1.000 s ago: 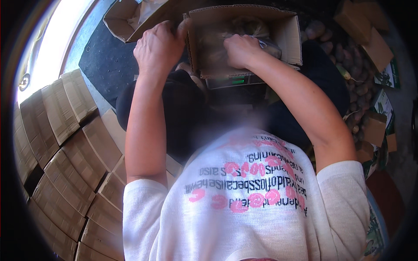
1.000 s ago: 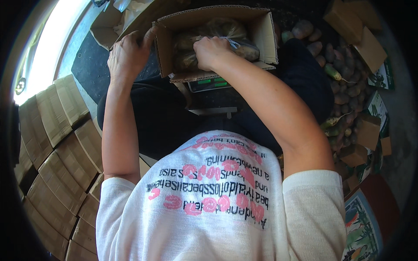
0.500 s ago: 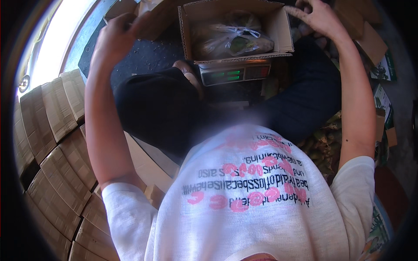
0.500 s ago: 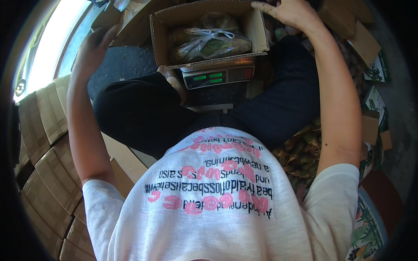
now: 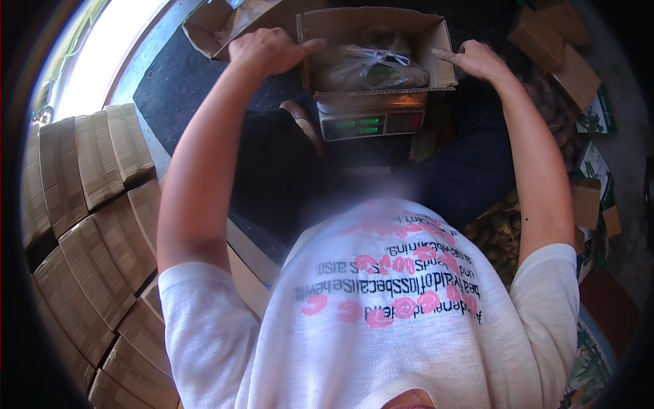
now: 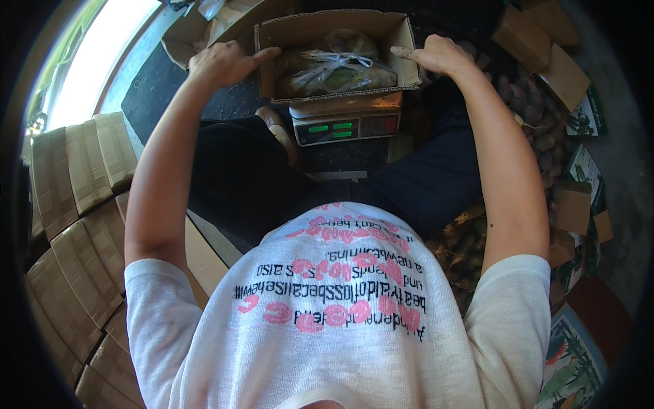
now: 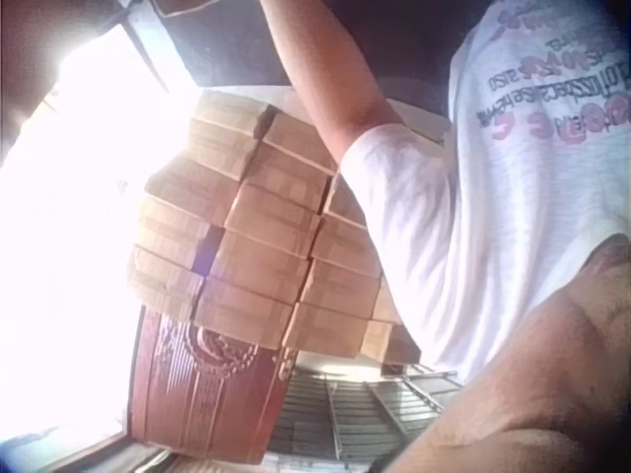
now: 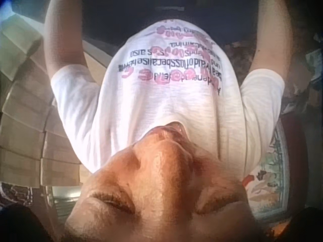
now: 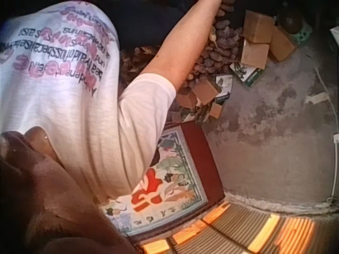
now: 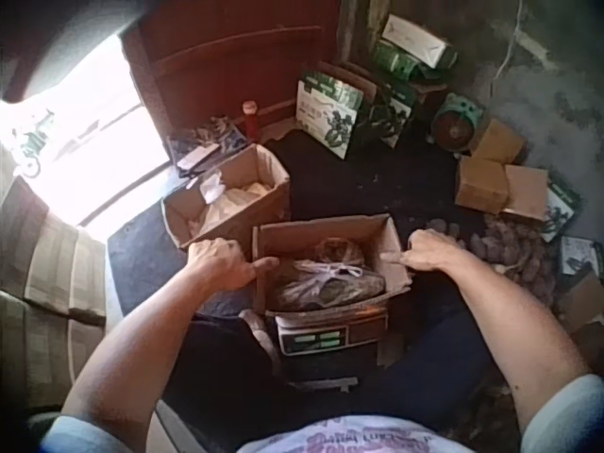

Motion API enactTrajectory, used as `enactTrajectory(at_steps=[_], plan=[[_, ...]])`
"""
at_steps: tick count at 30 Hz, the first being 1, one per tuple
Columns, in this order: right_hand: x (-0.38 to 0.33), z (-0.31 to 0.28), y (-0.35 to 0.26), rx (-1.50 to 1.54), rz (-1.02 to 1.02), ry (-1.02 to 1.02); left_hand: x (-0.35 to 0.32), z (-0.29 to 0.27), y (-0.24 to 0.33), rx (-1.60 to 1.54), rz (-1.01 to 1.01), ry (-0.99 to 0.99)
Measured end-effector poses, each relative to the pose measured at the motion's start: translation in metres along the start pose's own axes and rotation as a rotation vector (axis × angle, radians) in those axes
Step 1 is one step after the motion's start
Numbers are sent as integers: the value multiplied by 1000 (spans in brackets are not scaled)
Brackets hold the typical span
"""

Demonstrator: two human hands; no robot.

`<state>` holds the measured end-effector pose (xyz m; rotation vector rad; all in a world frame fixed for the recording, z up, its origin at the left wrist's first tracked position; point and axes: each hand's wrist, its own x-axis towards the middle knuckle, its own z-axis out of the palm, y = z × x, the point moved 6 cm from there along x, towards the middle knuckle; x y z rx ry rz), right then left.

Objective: Picking up radishes from a pile, placing them into a bag inside a box, and weighing the box on a scale.

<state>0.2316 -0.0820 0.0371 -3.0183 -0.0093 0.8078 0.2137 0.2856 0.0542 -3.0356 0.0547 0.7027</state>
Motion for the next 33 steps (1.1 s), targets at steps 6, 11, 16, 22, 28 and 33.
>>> enactTrajectory(at_steps=[6,11,16,22,28,33], plan=[[10,26,17,20,63,229,-11,16,7,-291,-19,47],[-49,-53,-8,80,78,287,-40,-27,-29,-476,-4,148],[-105,-230,-113,382,-366,397,-120,-145,-145,-556,-64,395],[-153,-309,-264,256,-565,519,-273,-162,-256,-744,-292,530],[-144,-167,-471,67,-872,272,-381,-13,-399,-474,-582,616],[-174,0,-582,-18,-771,122,-428,121,-479,-465,-771,352]])
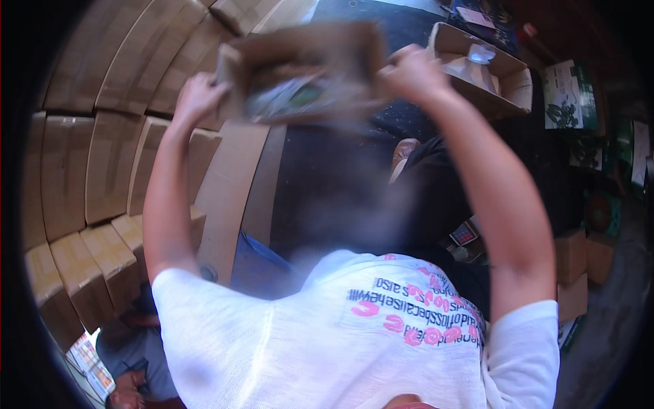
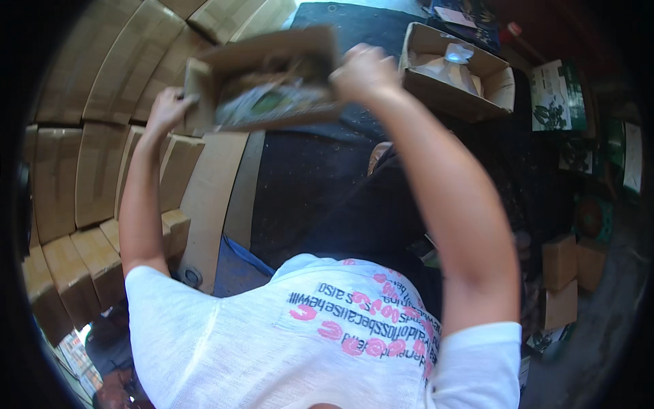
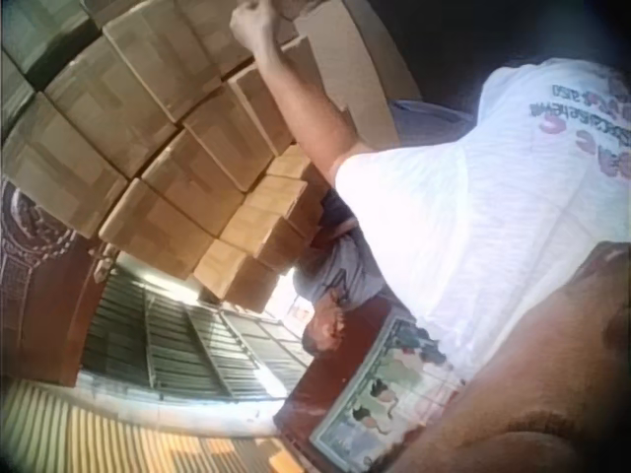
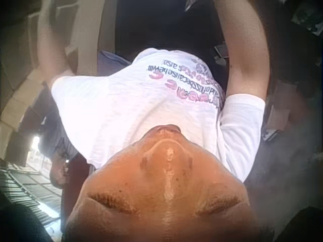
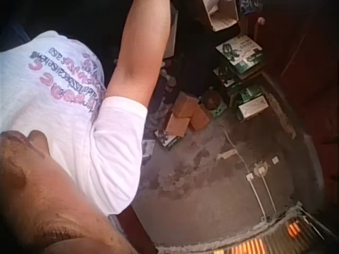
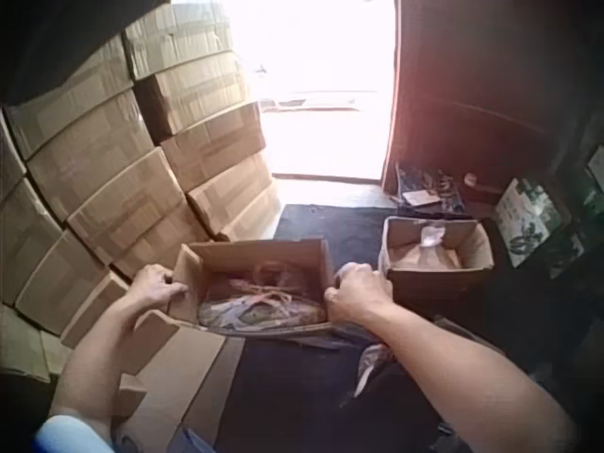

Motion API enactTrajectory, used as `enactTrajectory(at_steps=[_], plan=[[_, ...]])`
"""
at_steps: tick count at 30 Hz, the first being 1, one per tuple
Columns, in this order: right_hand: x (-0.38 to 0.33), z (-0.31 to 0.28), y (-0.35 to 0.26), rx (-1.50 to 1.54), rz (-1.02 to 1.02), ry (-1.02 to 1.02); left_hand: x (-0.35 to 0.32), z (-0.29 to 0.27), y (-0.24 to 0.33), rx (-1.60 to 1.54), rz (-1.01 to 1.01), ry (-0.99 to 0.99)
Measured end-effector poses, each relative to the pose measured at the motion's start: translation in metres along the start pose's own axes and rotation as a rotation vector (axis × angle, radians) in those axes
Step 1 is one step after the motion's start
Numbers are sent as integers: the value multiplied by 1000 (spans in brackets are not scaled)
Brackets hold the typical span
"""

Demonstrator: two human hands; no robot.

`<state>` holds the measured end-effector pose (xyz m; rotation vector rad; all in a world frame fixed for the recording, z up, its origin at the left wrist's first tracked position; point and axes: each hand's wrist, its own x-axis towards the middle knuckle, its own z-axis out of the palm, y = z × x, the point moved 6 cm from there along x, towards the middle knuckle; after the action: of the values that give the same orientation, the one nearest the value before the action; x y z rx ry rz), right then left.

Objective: Picking up radishes from a pile, placing them into a bag inside a box, and weighing the box on a scale.

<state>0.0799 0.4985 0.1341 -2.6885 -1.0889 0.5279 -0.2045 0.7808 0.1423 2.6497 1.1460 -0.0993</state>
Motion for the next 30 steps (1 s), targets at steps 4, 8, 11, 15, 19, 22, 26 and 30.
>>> enactTrajectory(at_steps=[4,8,11,15,19,22,26,30], plan=[[-34,168,-77,255,75,-150,-48,85,-172,205,-143,-280],[-100,258,-99,447,74,-515,-112,106,-226,410,-261,-230],[-118,225,-100,411,-190,-659,-141,137,-211,436,-263,-378],[-112,87,-86,517,-670,-111,-193,162,-286,424,-509,-530],[-143,-80,52,461,-538,507,-143,152,-268,459,-302,-474],[-205,-145,188,422,-200,839,-101,133,-251,509,-177,-410],[-314,-145,384,331,293,967,-51,116,-200,576,-23,-340],[-395,-74,577,680,767,1065,59,100,12,375,462,-255]])
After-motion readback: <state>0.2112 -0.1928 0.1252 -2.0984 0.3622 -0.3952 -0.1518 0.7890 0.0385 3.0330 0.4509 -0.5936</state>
